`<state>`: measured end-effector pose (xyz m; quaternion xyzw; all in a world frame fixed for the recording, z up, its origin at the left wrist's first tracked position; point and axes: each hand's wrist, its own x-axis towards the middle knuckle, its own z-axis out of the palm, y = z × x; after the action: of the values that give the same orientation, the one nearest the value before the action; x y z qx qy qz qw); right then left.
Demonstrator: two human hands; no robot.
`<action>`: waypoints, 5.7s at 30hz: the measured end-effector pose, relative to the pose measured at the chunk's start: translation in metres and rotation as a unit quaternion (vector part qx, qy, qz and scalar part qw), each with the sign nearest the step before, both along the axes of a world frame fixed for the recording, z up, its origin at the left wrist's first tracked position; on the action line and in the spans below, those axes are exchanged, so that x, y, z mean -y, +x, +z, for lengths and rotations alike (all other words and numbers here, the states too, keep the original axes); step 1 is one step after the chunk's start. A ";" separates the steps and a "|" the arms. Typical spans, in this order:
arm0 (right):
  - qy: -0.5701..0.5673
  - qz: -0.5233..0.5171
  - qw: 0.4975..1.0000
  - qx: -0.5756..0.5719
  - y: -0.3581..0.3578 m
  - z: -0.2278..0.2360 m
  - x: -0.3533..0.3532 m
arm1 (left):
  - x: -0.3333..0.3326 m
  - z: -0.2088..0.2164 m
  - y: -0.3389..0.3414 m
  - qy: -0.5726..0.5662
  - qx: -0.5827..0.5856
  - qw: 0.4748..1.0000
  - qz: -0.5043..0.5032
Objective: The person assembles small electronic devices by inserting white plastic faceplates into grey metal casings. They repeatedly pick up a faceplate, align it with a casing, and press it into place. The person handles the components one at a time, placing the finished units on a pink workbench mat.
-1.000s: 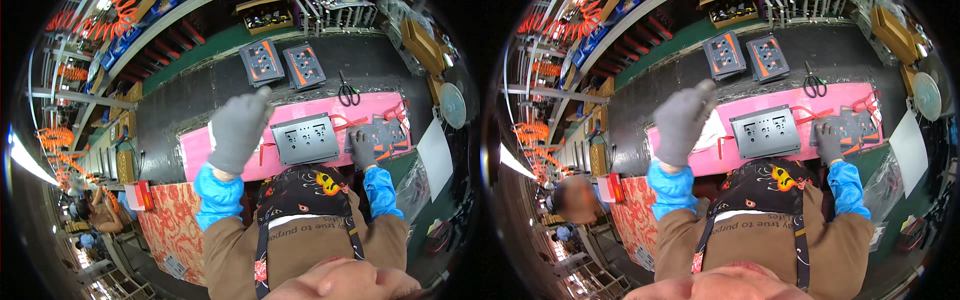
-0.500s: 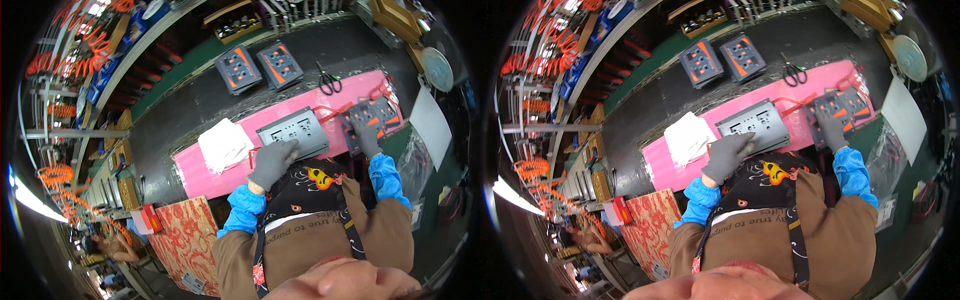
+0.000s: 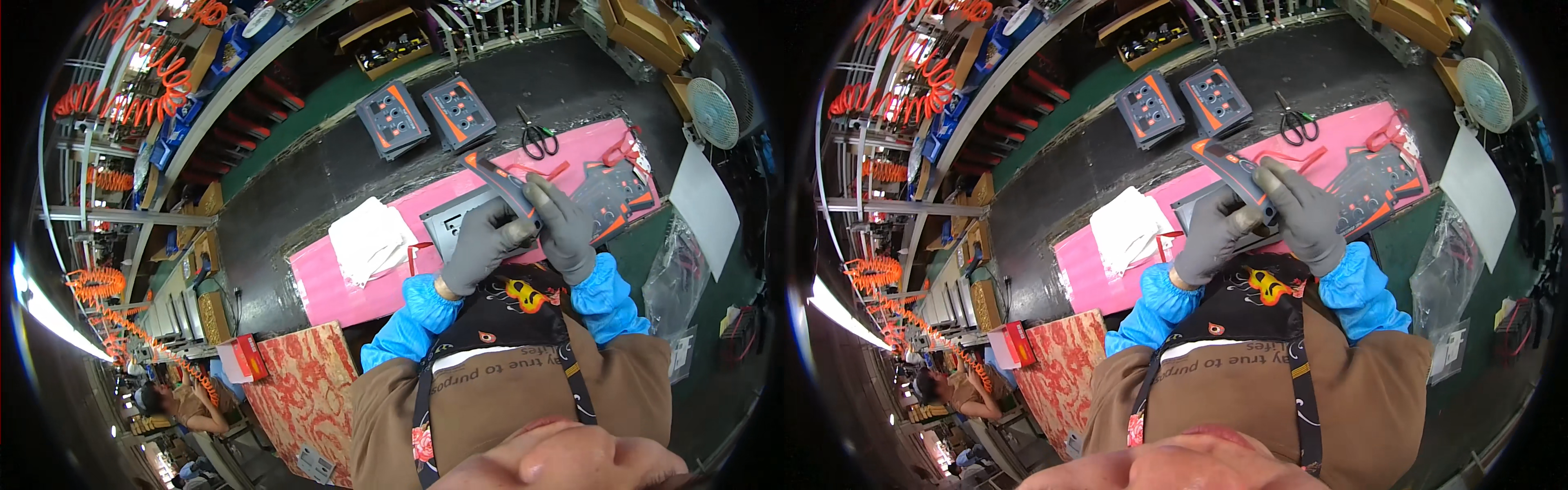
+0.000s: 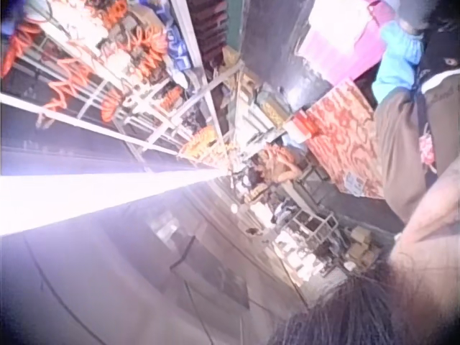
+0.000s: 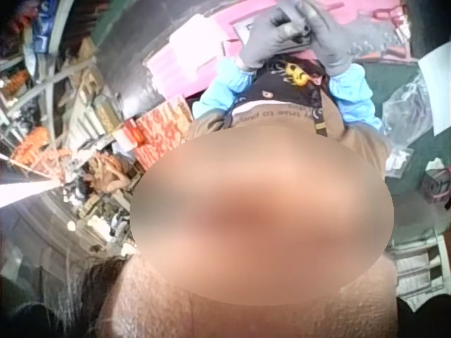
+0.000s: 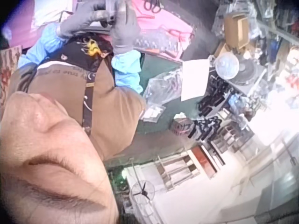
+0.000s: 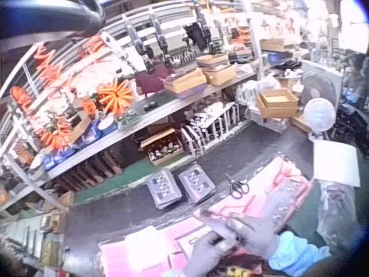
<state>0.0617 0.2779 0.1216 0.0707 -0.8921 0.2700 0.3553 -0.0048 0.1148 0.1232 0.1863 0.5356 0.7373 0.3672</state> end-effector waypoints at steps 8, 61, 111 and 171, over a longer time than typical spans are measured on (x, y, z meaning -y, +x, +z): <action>-0.291 0.113 0.942 0.123 -0.007 -0.001 0.047 | 0.015 -0.005 0.004 0.017 -0.032 0.986 0.165; -0.580 0.170 0.735 0.307 -0.032 0.021 0.026 | 0.048 0.003 -0.004 0.013 0.071 0.967 0.245; -0.431 0.017 0.896 0.105 -0.054 -0.025 -0.009 | 0.093 0.047 -0.029 -0.126 -0.063 0.963 0.229; -0.261 -0.014 0.876 0.404 0.000 -0.122 -0.026 | 0.106 -0.128 0.012 -0.351 -0.012 0.889 0.293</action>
<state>0.0616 0.3042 -0.0006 -0.1523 -0.8560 0.4933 -0.0272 0.0068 0.0084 -0.0050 -0.1115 0.7937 0.5735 0.1695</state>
